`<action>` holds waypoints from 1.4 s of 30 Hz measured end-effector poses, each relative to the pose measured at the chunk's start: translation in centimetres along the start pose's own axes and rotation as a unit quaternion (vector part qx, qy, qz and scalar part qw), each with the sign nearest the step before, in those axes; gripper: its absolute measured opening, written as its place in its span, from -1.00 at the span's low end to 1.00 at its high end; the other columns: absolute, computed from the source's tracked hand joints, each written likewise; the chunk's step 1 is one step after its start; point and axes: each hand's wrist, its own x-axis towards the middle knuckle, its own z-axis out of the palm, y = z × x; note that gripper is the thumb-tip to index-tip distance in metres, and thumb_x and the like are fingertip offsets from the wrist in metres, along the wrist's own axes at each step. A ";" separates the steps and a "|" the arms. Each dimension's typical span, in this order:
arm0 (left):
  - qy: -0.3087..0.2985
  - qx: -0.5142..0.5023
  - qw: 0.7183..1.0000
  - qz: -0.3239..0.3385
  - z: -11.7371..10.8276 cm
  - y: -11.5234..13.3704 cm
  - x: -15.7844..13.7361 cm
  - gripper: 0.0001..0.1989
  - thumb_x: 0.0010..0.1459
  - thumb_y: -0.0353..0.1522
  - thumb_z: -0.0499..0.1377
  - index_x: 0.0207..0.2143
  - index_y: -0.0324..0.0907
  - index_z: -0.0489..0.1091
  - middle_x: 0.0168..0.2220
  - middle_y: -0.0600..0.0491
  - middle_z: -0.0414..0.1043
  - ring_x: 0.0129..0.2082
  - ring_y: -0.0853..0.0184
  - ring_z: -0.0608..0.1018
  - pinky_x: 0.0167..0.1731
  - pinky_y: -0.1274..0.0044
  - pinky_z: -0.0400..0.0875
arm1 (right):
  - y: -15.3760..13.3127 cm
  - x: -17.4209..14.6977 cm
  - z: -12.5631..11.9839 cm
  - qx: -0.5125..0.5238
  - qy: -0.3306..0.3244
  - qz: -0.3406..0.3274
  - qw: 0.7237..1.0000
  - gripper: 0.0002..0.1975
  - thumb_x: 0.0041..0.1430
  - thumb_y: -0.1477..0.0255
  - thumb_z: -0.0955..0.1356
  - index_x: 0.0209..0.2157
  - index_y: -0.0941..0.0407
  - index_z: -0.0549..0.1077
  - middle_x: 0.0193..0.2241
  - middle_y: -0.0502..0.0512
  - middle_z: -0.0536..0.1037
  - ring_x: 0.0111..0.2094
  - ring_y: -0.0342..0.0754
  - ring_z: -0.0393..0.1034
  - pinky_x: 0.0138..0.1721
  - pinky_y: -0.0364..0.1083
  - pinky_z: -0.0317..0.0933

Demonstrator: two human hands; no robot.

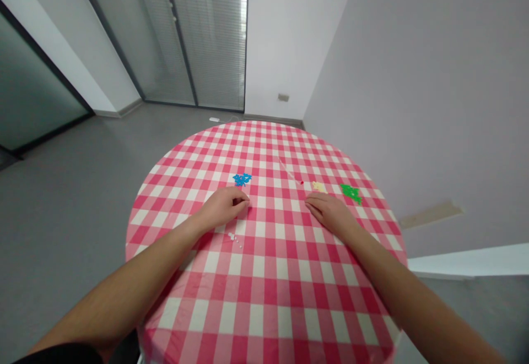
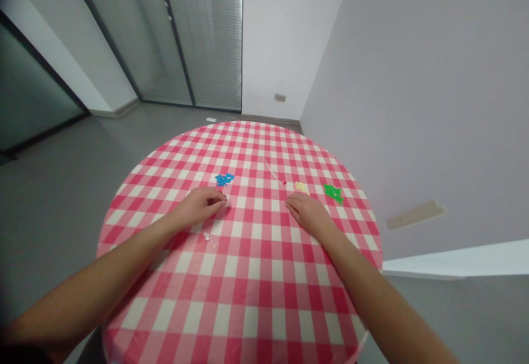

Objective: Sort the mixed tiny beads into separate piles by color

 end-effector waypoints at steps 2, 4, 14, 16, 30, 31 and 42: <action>0.000 0.001 1.000 0.000 0.0 0.0 0.0 -0.77 0.22 -0.29 0.12 -0.37 -0.12 0.56 -0.37 0.00 0.56 -0.39 0.29 0.52 -0.36 0.43 0.34 | 1.4 -1.4 -0.3 -0.019 0.012 0.021 1.000 -0.71 0.35 0.43 0.23 -0.21 0.14 0.59 -0.18 0.21 0.64 -0.14 0.10 0.53 -0.06 0.08 0.40; 0.000 0.001 1.000 -0.003 0.0 -0.1 0.0 -0.77 0.22 -0.28 0.12 -0.37 -0.11 0.56 -0.37 0.00 0.56 -0.39 0.29 0.53 -0.36 0.43 0.34 | 2.6 -2.7 -0.6 -0.037 0.015 0.036 0.999 -0.70 0.35 0.41 0.22 -0.22 0.14 0.59 -0.18 0.23 0.63 -0.15 0.10 0.53 -0.08 0.06 0.40; 0.009 0.000 1.000 -0.009 0.3 -0.3 0.0 -0.78 0.21 -0.28 0.12 -0.37 -0.10 0.56 -0.34 0.01 0.57 -0.36 0.28 0.54 -0.33 0.43 0.35 | 6.1 -6.6 -1.8 -0.069 0.017 0.092 0.993 -0.71 0.35 0.35 0.23 -0.26 0.11 0.57 -0.21 0.18 0.64 -0.21 0.06 0.53 -0.16 -0.01 0.39; 0.023 0.003 1.000 -0.019 0.2 -0.3 0.0 -0.77 0.21 -0.28 0.12 -0.38 -0.10 0.56 -0.34 0.01 0.57 -0.36 0.28 0.55 -0.33 0.43 0.35 | 6.1 -6.5 -2.0 -0.072 0.012 0.096 0.993 -0.70 0.34 0.35 0.23 -0.29 0.11 0.56 -0.23 0.17 0.64 -0.23 0.05 0.53 -0.19 -0.02 0.38; 0.235 -0.037 0.955 -0.180 -2.0 -3.1 0.9 -0.75 0.10 -0.21 0.16 -0.37 -0.17 0.56 -0.40 0.03 0.58 -0.37 0.23 0.57 -0.38 0.48 0.33 | 2.6 -3.1 -2.2 -0.096 0.152 0.117 0.977 -0.71 0.30 0.33 0.25 -0.26 0.14 0.59 -0.17 0.27 0.61 -0.10 0.15 0.49 -0.05 0.11 0.38; 0.241 -0.039 0.953 -0.182 -2.0 -3.2 1.0 -0.75 0.10 -0.21 0.17 -0.37 -0.17 0.56 -0.39 0.02 0.58 -0.37 0.23 0.57 -0.38 0.49 0.34 | 1.8 -2.0 -1.9 -0.072 0.154 0.109 0.979 -0.71 0.30 0.32 0.26 -0.24 0.13 0.59 -0.18 0.27 0.61 -0.12 0.15 0.49 -0.05 0.13 0.39; 0.294 -0.049 0.930 -0.216 -2.1 -6.3 1.9 -0.78 0.03 -0.26 0.16 -0.43 -0.21 0.54 -0.48 0.05 0.54 -0.46 0.29 0.52 -0.42 0.51 0.31 | -7.1 12.8 5.3 0.138 -0.007 0.018 0.990 -0.49 0.31 0.27 0.30 0.21 0.19 0.31 0.19 0.35 0.38 0.21 0.21 0.25 0.20 0.22 0.18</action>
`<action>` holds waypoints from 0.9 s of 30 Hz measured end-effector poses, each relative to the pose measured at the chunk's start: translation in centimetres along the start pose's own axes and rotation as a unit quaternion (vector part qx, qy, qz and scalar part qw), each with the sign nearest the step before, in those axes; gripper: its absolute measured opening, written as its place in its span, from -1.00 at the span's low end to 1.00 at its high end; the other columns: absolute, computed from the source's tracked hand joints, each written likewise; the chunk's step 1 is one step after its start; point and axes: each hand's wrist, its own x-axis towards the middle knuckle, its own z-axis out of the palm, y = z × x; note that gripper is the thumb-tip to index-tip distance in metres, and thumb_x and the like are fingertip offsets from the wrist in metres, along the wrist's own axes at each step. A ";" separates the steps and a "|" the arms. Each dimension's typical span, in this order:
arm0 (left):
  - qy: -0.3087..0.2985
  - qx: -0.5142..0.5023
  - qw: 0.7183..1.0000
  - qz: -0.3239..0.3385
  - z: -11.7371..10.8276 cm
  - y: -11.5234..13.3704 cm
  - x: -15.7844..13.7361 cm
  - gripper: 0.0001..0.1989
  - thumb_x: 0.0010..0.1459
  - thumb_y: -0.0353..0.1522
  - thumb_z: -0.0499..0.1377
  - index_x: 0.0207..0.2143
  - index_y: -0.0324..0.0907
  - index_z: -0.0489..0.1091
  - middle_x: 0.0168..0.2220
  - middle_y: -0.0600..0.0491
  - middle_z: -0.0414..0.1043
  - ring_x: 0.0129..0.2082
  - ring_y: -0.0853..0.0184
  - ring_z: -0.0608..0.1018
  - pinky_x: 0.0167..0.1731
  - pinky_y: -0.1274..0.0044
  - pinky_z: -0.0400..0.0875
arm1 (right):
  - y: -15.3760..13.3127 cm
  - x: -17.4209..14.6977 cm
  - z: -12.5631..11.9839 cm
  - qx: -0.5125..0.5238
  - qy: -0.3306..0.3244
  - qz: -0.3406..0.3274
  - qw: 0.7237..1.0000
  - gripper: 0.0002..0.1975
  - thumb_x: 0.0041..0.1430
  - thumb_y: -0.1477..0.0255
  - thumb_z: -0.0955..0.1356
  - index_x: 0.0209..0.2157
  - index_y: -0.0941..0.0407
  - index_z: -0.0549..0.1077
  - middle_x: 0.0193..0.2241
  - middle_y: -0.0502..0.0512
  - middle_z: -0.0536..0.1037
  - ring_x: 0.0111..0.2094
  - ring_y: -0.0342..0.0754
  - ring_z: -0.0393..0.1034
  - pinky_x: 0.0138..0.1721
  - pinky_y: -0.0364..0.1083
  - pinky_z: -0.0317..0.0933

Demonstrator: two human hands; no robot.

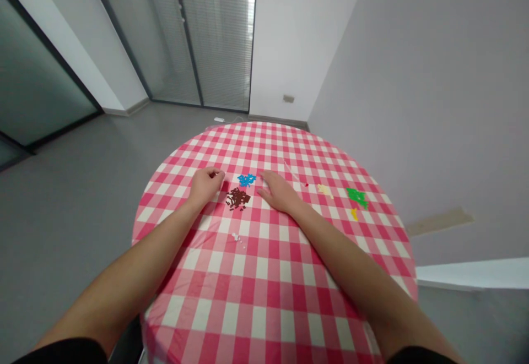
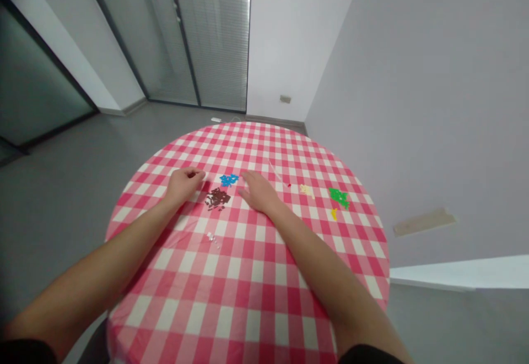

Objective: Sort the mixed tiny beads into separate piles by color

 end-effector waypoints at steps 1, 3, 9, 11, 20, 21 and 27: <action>0.002 0.000 1.000 0.000 0.1 -0.1 0.1 -0.77 0.03 -0.26 0.16 -0.43 -0.21 0.54 -0.49 0.05 0.53 -0.46 0.29 0.52 -0.42 0.52 0.31 | -0.4 1.0 0.4 0.006 -0.003 -0.006 1.000 -0.46 0.31 0.25 0.31 0.23 0.21 0.28 0.21 0.37 0.35 0.22 0.21 0.23 0.21 0.21 0.16; 0.005 -0.002 1.000 0.002 0.1 -0.1 0.1 -0.77 0.03 -0.25 0.17 -0.42 -0.21 0.55 -0.50 0.05 0.53 -0.47 0.29 0.52 -0.43 0.52 0.31 | -1.0 2.7 1.0 0.014 -0.009 -0.031 0.999 -0.43 0.29 0.25 0.33 0.23 0.25 0.27 0.21 0.39 0.34 0.23 0.20 0.21 0.24 0.18 0.12; 0.006 -0.006 1.000 0.008 0.0 0.4 -0.1 -0.76 0.04 -0.24 0.17 -0.42 -0.21 0.55 -0.48 0.05 0.54 -0.45 0.28 0.53 -0.40 0.52 0.32 | -2.3 5.3 1.9 -0.004 -0.007 -0.113 0.994 -0.61 0.34 0.27 0.31 0.12 0.13 0.44 0.12 0.30 0.41 0.17 0.12 0.24 0.18 0.10 0.16; 0.006 -0.005 1.000 0.006 0.0 0.5 -0.2 -0.76 0.04 -0.24 0.17 -0.41 -0.22 0.55 -0.49 0.04 0.54 -0.45 0.28 0.52 -0.41 0.52 0.31 | -2.6 5.8 2.1 -0.009 -0.022 -0.136 0.990 -0.68 0.38 0.29 0.27 0.04 0.11 0.51 0.04 0.25 0.47 0.10 0.09 0.29 0.13 0.06 0.18; 0.007 -0.012 1.000 0.007 -0.1 0.5 -0.4 -0.76 0.04 -0.23 0.17 -0.44 -0.22 0.54 -0.52 0.05 0.51 -0.48 0.30 0.50 -0.43 0.52 0.30 | -2.7 5.4 2.3 0.016 -0.017 -0.098 0.995 -0.75 0.38 0.44 0.25 -0.19 0.11 0.59 -0.14 0.15 0.61 -0.08 0.02 0.45 -0.03 -0.01 0.29; 0.005 -0.014 1.000 0.007 -0.1 0.5 -0.4 -0.76 0.04 -0.23 0.17 -0.44 -0.21 0.54 -0.52 0.05 0.52 -0.48 0.30 0.51 -0.43 0.52 0.30 | -2.5 5.0 2.2 0.018 -0.014 -0.091 0.996 -0.75 0.37 0.44 0.25 -0.19 0.12 0.59 -0.14 0.15 0.61 -0.09 0.02 0.46 -0.04 -0.01 0.30; -0.004 0.002 1.000 0.001 -0.1 0.5 -0.3 -0.77 0.04 -0.24 0.17 -0.45 -0.20 0.54 -0.51 0.05 0.52 -0.48 0.29 0.51 -0.44 0.52 0.30 | -1.2 2.6 1.4 0.012 0.000 -0.085 0.996 -0.75 0.35 0.46 0.25 -0.18 0.12 0.59 -0.11 0.16 0.62 -0.05 0.04 0.46 0.02 0.04 0.32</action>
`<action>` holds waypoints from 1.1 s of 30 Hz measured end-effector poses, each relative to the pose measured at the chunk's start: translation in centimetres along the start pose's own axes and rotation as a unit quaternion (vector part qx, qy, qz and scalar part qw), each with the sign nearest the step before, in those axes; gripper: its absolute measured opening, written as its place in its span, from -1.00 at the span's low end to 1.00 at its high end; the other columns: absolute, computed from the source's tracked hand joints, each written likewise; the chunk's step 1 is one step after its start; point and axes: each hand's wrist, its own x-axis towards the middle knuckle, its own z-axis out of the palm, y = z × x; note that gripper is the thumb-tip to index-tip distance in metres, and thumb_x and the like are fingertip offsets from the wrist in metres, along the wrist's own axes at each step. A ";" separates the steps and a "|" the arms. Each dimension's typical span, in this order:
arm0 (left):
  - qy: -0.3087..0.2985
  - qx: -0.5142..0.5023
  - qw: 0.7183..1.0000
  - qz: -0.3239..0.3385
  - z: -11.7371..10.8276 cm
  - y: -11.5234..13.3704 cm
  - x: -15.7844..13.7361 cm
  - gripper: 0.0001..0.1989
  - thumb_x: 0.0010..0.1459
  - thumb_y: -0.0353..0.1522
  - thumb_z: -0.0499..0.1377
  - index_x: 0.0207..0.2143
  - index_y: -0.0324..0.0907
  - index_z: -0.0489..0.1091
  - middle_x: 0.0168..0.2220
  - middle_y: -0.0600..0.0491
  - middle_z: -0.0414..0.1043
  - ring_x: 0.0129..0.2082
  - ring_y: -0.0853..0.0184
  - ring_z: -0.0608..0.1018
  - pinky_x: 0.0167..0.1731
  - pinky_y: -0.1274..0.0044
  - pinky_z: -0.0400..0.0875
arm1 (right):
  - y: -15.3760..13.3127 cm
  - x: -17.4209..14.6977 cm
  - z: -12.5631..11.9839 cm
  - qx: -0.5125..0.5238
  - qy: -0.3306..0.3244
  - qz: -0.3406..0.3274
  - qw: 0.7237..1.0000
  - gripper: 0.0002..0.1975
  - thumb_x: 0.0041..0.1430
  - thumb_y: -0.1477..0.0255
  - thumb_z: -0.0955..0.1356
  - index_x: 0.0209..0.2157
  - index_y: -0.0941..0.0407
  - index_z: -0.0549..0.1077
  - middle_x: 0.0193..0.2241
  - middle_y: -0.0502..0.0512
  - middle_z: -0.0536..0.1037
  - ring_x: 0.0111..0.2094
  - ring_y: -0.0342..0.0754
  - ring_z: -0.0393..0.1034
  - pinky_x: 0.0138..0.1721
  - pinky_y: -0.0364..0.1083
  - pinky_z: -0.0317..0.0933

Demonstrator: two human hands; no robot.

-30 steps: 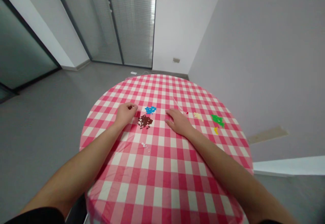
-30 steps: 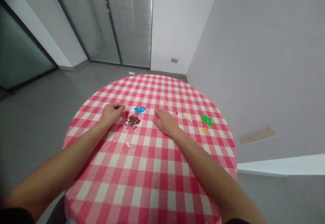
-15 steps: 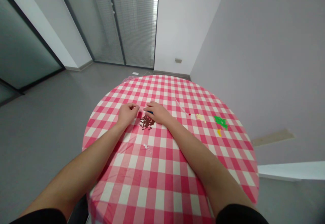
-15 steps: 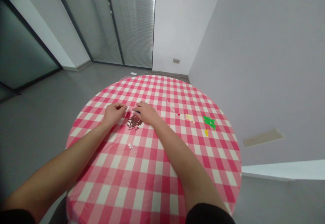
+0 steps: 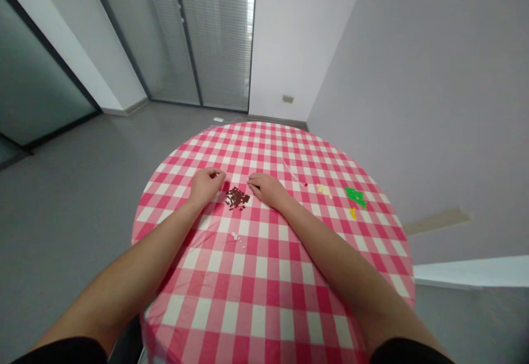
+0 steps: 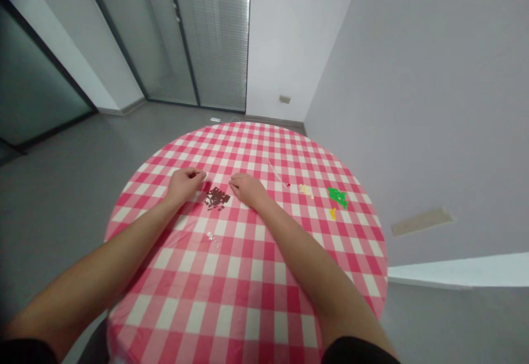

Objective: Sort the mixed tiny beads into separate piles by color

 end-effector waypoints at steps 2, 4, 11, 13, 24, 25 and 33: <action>-0.001 0.005 1.000 -0.004 0.1 -0.1 0.1 -0.77 0.03 -0.24 0.18 -0.44 -0.20 0.55 -0.49 0.04 0.54 -0.46 0.28 0.52 -0.43 0.52 0.30 | 0.2 -1.2 -0.5 -0.004 0.006 0.006 1.000 -0.75 0.34 0.46 0.26 -0.19 0.12 0.60 -0.12 0.16 0.63 -0.04 0.05 0.47 0.03 0.04 0.33; -0.002 0.007 1.000 -0.003 0.1 -0.2 0.1 -0.77 0.03 -0.24 0.18 -0.43 -0.19 0.56 -0.47 0.04 0.55 -0.45 0.27 0.53 -0.42 0.52 0.32 | 0.3 -2.5 -1.0 -0.007 0.013 0.017 1.000 -0.75 0.33 0.46 0.27 -0.16 0.14 0.60 -0.10 0.20 0.62 -0.02 0.07 0.47 0.05 0.05 0.33; -0.006 0.019 1.000 -0.008 0.1 -0.2 0.0 -0.78 0.02 -0.25 0.18 -0.43 -0.17 0.57 -0.47 0.03 0.57 -0.42 0.24 0.56 -0.43 0.51 0.32 | 0.9 -7.8 -3.7 -0.041 0.019 0.002 0.999 -0.71 0.33 0.46 0.24 -0.13 0.13 0.60 -0.11 0.21 0.62 -0.03 0.08 0.48 0.06 0.09 0.36; -0.009 0.027 1.000 -0.006 0.1 -0.1 0.0 -0.78 0.02 -0.25 0.18 -0.43 -0.17 0.57 -0.47 0.03 0.56 -0.42 0.24 0.56 -0.44 0.51 0.31 | 1.3 -9.4 -4.5 -0.055 0.016 0.002 0.998 -0.70 0.34 0.45 0.24 -0.12 0.13 0.60 -0.11 0.22 0.62 -0.04 0.09 0.49 0.05 0.11 0.37; -0.023 0.043 0.999 -0.008 0.0 0.5 -0.4 -0.79 0.03 -0.25 0.18 -0.49 -0.17 0.54 -0.53 0.05 0.53 -0.48 0.25 0.52 -0.46 0.51 0.30 | 2.8 -12.7 -6.0 -0.078 0.059 0.054 0.994 -0.61 0.31 0.27 0.31 0.06 0.17 0.49 0.08 0.34 0.49 0.15 0.20 0.35 0.17 0.22 0.26; -0.023 0.043 0.999 -0.007 0.0 0.5 -0.4 -0.79 0.04 -0.25 0.18 -0.49 -0.17 0.53 -0.54 0.05 0.52 -0.48 0.25 0.52 -0.47 0.51 0.29 | 2.9 -12.5 -5.9 -0.075 0.055 0.063 0.994 -0.58 0.31 0.26 0.32 0.10 0.17 0.47 0.11 0.35 0.47 0.17 0.21 0.33 0.18 0.24 0.24; -0.028 0.057 0.998 -0.002 0.0 0.3 -0.3 -0.79 0.05 -0.24 0.18 -0.45 -0.15 0.56 -0.51 0.07 0.54 -0.44 0.25 0.55 -0.45 0.51 0.29 | 3.5 -12.9 -5.7 -0.040 0.045 0.038 0.997 -0.72 0.35 0.34 0.28 -0.11 0.08 0.61 -0.10 0.20 0.63 0.00 0.12 0.49 0.09 0.14 0.36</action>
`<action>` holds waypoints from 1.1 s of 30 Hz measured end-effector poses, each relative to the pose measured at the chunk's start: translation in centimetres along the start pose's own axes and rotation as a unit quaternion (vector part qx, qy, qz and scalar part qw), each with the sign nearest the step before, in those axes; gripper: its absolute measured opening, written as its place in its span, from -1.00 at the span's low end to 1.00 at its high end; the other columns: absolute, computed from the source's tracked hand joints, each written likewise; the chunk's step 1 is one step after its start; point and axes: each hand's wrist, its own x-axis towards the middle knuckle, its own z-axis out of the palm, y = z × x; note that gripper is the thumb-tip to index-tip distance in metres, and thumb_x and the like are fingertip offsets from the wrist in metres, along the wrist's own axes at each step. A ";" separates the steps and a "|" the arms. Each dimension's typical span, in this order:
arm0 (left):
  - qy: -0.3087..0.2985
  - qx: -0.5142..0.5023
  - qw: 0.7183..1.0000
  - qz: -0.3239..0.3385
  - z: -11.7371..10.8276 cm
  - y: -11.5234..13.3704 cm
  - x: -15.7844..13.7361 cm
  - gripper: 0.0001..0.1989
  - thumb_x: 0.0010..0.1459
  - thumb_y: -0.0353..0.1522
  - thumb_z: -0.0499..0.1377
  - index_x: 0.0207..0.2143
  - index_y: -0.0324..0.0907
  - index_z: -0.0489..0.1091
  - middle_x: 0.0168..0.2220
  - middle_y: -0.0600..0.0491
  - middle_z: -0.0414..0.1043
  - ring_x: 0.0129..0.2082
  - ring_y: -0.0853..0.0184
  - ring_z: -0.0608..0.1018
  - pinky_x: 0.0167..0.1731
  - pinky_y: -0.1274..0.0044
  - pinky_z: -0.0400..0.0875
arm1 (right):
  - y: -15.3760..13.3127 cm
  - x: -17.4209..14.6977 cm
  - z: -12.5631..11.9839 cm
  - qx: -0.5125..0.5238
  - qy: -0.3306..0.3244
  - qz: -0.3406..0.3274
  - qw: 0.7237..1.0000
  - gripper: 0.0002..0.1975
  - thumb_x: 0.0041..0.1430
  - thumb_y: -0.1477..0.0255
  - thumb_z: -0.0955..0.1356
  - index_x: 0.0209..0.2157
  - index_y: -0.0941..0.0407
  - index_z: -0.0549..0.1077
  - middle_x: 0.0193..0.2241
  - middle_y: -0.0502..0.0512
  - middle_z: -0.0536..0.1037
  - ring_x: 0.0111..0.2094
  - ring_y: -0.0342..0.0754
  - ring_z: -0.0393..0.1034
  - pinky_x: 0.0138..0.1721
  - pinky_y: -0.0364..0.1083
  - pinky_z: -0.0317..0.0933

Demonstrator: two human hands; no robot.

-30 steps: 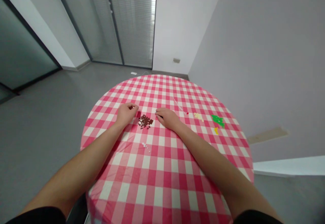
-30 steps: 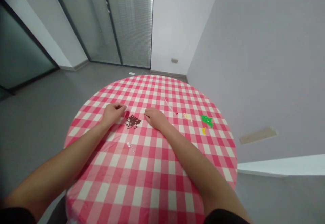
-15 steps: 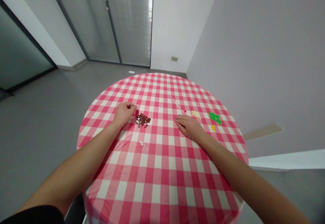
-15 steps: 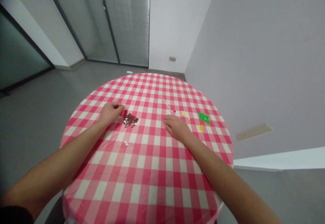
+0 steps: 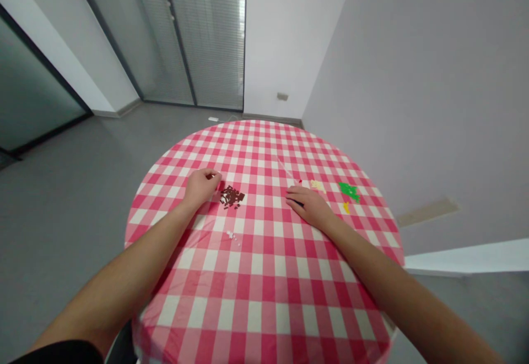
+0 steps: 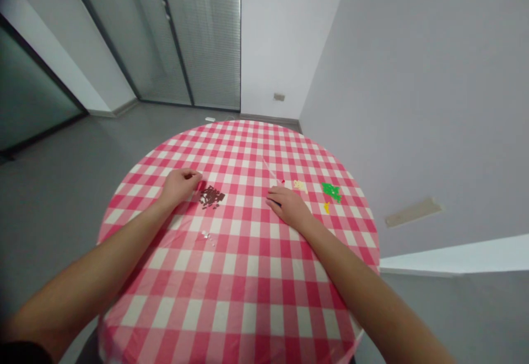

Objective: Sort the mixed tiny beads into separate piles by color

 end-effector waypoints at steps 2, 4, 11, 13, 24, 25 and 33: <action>0.000 0.000 1.000 -0.002 0.0 -0.1 0.0 -0.79 0.05 -0.24 0.18 -0.45 -0.15 0.56 -0.51 0.06 0.54 -0.45 0.25 0.55 -0.46 0.51 0.29 | 0.2 -0.7 -0.3 -0.007 0.004 0.003 1.000 -0.73 0.35 0.37 0.28 -0.14 0.06 0.62 -0.13 0.18 0.64 -0.03 0.12 0.51 0.06 0.13 0.39; -0.002 -0.004 1.000 -0.005 0.1 -0.1 0.0 -0.79 0.05 -0.24 0.18 -0.45 -0.15 0.56 -0.51 0.06 0.55 -0.45 0.25 0.55 -0.46 0.51 0.30 | 0.5 -1.5 -0.8 -0.018 0.006 0.011 1.000 -0.73 0.35 0.38 0.27 -0.15 0.08 0.62 -0.14 0.18 0.64 -0.06 0.12 0.53 0.02 0.13 0.41; 0.004 -0.004 1.000 0.001 0.1 -0.2 0.0 -0.79 0.04 -0.24 0.18 -0.47 -0.15 0.55 -0.53 0.06 0.54 -0.45 0.25 0.55 -0.46 0.51 0.30 | 2.1 -4.4 -2.5 -0.048 0.022 0.048 0.997 -0.72 0.33 0.38 0.27 -0.17 0.06 0.64 -0.15 0.17 0.65 -0.06 0.13 0.53 0.02 0.14 0.42; 0.004 -0.004 1.000 0.002 0.1 -0.2 0.0 -0.79 0.04 -0.24 0.18 -0.47 -0.15 0.55 -0.53 0.07 0.54 -0.45 0.25 0.55 -0.46 0.51 0.30 | 2.5 -4.9 -2.7 -0.061 0.022 0.056 0.996 -0.71 0.34 0.38 0.26 -0.17 0.07 0.63 -0.15 0.18 0.65 -0.06 0.14 0.53 0.01 0.14 0.42; 0.006 -0.003 1.000 -0.002 0.2 -0.5 0.3 -0.78 0.04 -0.23 0.18 -0.44 -0.16 0.56 -0.49 0.04 0.56 -0.44 0.23 0.56 -0.46 0.50 0.31 | 1.9 -4.6 -3.4 -0.101 0.002 0.072 0.992 -0.68 0.36 0.35 0.23 -0.18 0.14 0.61 -0.15 0.23 0.64 -0.08 0.15 0.53 0.00 0.14 0.42; 0.007 -0.005 1.000 -0.001 0.2 -0.5 0.3 -0.78 0.04 -0.23 0.18 -0.45 -0.16 0.56 -0.49 0.04 0.56 -0.44 0.23 0.56 -0.46 0.50 0.31 | 1.4 -4.2 -3.4 -0.103 0.003 0.076 0.992 -0.68 0.36 0.34 0.23 -0.17 0.15 0.61 -0.13 0.24 0.63 -0.07 0.15 0.52 0.00 0.15 0.41; 0.044 -0.050 0.998 -0.007 -0.1 -0.1 0.1 -0.78 0.03 -0.26 0.18 -0.42 -0.18 0.57 -0.49 0.04 0.55 -0.47 0.27 0.54 -0.47 0.51 0.31 | -6.5 3.5 1.2 0.006 -0.045 0.026 0.999 -0.52 0.32 0.26 0.28 0.19 0.17 0.36 0.15 0.31 0.44 0.19 0.16 0.31 0.19 0.20 0.23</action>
